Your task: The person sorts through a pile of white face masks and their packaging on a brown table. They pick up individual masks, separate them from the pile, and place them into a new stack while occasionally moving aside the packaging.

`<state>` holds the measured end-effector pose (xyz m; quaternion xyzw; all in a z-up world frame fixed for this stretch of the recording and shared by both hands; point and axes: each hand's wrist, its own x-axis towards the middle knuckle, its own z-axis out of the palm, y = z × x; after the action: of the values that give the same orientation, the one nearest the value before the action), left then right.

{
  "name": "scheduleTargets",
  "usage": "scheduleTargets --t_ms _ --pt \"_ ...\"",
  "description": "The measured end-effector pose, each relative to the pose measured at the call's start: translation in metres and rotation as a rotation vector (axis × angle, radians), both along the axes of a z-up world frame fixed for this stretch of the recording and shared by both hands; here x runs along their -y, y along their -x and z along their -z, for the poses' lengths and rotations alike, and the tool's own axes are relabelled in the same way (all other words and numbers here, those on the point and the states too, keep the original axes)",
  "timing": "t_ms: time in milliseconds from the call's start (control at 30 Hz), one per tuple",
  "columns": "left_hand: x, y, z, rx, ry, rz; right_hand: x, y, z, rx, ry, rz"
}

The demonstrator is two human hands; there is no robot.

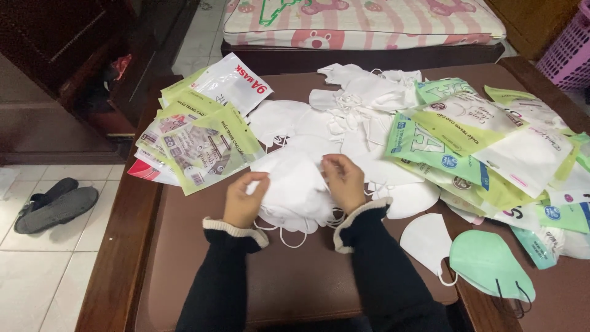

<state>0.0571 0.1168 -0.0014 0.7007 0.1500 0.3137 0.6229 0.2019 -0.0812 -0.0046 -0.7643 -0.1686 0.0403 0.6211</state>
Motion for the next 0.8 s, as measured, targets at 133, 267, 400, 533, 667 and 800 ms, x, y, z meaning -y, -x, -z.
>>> scheduleTargets --t_ms 133,267,400,533,667,800 --pt "-0.017 0.011 -0.019 0.0 -0.024 -0.149 0.011 0.001 -0.024 0.156 0.548 -0.034" --pt "-0.011 0.024 -0.052 0.039 -0.007 -0.201 0.008 0.003 -0.033 0.097 0.786 -0.125" --pt "-0.02 0.016 -0.028 0.011 -0.049 -0.195 0.011 -0.013 0.002 0.078 0.7 -0.071" --pt "-0.02 0.018 -0.026 -0.027 -0.024 -0.191 0.024 -0.031 0.01 0.102 0.206 0.107" --pt "-0.021 0.017 -0.024 0.038 -0.033 -0.154 0.025 -0.021 -0.005 -0.141 -0.484 0.157" --pt "-0.015 0.011 -0.018 0.054 -0.033 -0.1 0.007 0.006 -0.025 -0.096 -0.455 0.046"
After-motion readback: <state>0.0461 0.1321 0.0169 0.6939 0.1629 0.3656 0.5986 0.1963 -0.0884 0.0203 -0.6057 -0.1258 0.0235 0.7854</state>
